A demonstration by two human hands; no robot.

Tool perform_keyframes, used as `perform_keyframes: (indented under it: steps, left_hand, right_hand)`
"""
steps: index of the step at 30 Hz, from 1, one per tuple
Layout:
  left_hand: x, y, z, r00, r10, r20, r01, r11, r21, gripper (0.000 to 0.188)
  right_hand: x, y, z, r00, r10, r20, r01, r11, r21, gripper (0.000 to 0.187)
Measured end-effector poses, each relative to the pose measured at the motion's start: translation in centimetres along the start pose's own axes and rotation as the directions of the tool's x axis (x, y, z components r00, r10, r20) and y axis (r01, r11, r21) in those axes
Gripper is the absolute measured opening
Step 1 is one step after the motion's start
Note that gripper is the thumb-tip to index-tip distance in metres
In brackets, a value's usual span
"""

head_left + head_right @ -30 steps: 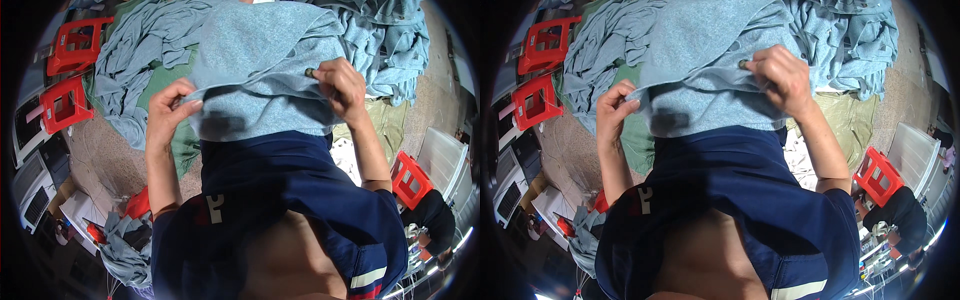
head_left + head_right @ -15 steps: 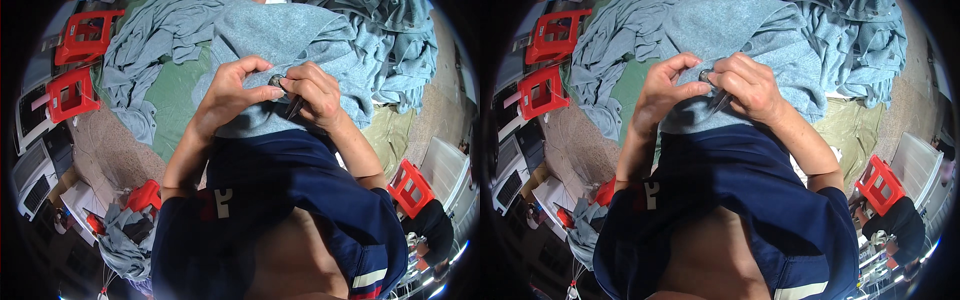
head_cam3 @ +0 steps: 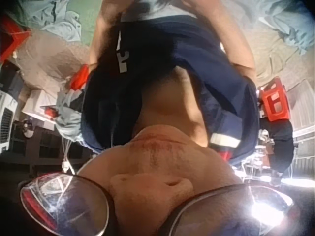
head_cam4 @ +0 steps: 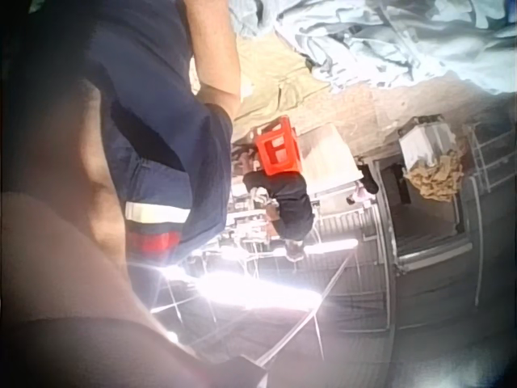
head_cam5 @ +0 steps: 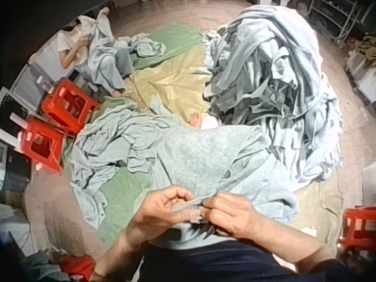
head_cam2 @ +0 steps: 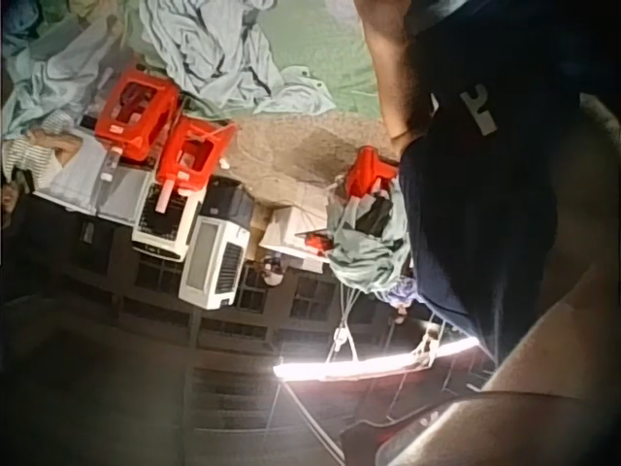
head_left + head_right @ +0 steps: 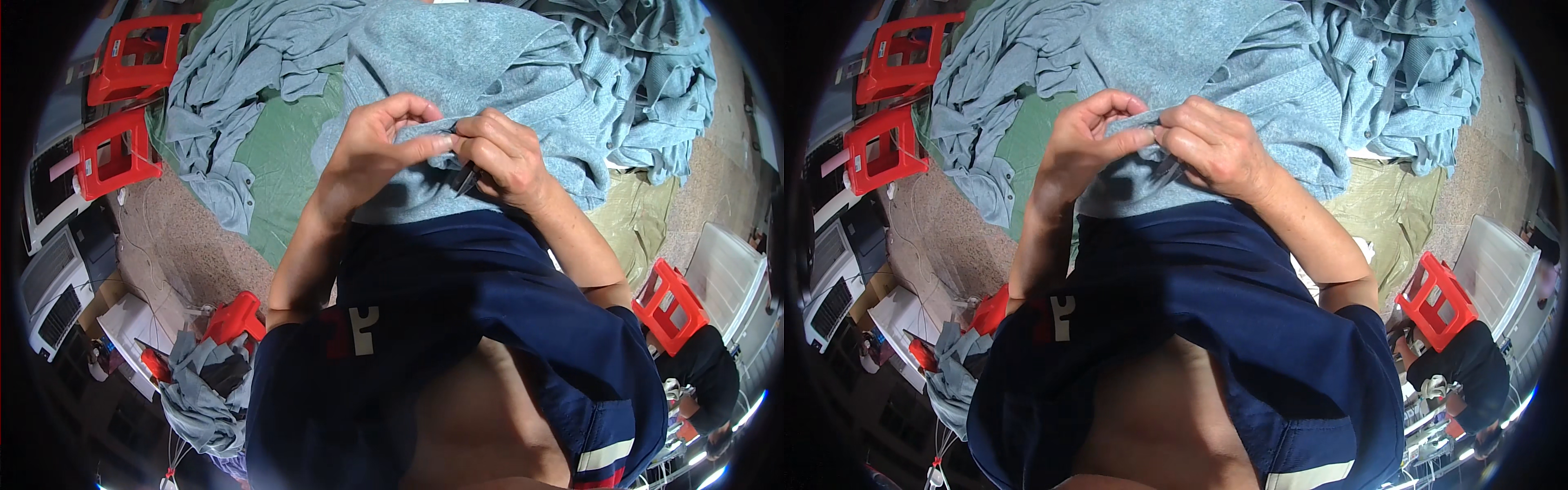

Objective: The recorder is fastening buttons on several light blue cardigans or shirts.

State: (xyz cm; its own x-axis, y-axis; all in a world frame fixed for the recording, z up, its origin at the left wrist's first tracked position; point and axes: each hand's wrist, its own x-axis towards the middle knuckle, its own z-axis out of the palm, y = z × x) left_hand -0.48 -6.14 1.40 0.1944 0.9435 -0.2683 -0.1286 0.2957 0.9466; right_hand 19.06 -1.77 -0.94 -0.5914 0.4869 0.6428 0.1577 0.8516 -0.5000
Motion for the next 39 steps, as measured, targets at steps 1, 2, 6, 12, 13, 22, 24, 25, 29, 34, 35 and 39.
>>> perform_keyframes:
  steps: [1,2,6,12,13,22,24,25,29,34,35,39]
  left_hand:
    - [0.0,-0.1,0.1,0.994,0.109,-0.018,-0.105,0.981,0.160,0.022]
    - [0.0,0.0,0.2,0.994,0.110,-0.016,-0.106,0.981,0.160,0.022]
    - [0.2,0.8,0.5,0.951,0.303,0.056,-0.293,0.833,0.469,0.027]
    - [0.4,0.0,1.1,0.903,0.428,0.026,-0.362,0.728,0.583,0.024]
    - [0.4,-0.1,1.3,0.885,0.466,-0.004,-0.377,0.720,0.582,0.023]
    - [0.5,-1.5,0.8,0.860,0.483,0.165,-0.392,0.418,0.819,0.020]
    - [0.4,-1.2,1.0,0.844,0.509,0.167,-0.405,0.401,0.822,0.016]
    - [0.4,-1.1,1.1,0.828,0.535,0.169,-0.415,0.382,0.825,0.013]
    - [0.4,-1.7,1.5,0.797,0.590,0.128,-0.352,0.282,0.893,0.007]
    - [-0.5,-2.3,-0.5,0.849,0.524,0.071,-0.291,0.352,0.889,0.015]
    - [-1.0,-2.6,-1.8,0.889,0.451,0.084,-0.277,0.381,0.882,0.018]
    - [-3.9,-1.5,-5.7,0.985,0.142,0.095,-0.143,0.378,0.915,0.017]
  right_hand:
    - [-0.1,0.0,0.0,0.999,0.039,0.009,-0.039,0.999,0.005,0.011]
    - [-0.2,0.1,0.0,0.997,0.066,0.037,-0.068,0.997,0.043,0.020]
    - [0.6,-0.5,0.0,0.929,0.371,-0.011,-0.353,0.892,0.280,0.031]
    - [0.3,0.4,0.2,0.909,0.411,0.075,-0.415,0.867,0.277,0.028]
    - [0.3,0.4,0.1,0.897,0.436,0.075,-0.438,0.848,0.300,0.026]
    - [-1.1,0.7,1.2,0.876,0.479,-0.065,-0.427,0.830,0.360,0.026]
    - [-0.6,0.4,1.2,0.909,0.399,-0.118,-0.359,0.895,0.266,0.025]
    - [-0.4,0.4,1.1,0.936,0.312,-0.162,-0.285,0.944,0.167,0.024]
    - [-0.7,-0.1,1.4,0.979,0.183,-0.090,-0.174,0.980,0.096,0.022]
    - [-0.3,-0.3,-1.3,0.881,0.456,0.125,-0.443,0.889,-0.117,0.032]
    - [-0.7,0.2,-2.3,0.861,0.470,0.191,-0.420,0.872,-0.252,0.030]
    - [-2.4,2.8,-5.5,0.838,0.488,0.246,-0.359,0.831,-0.425,0.029]
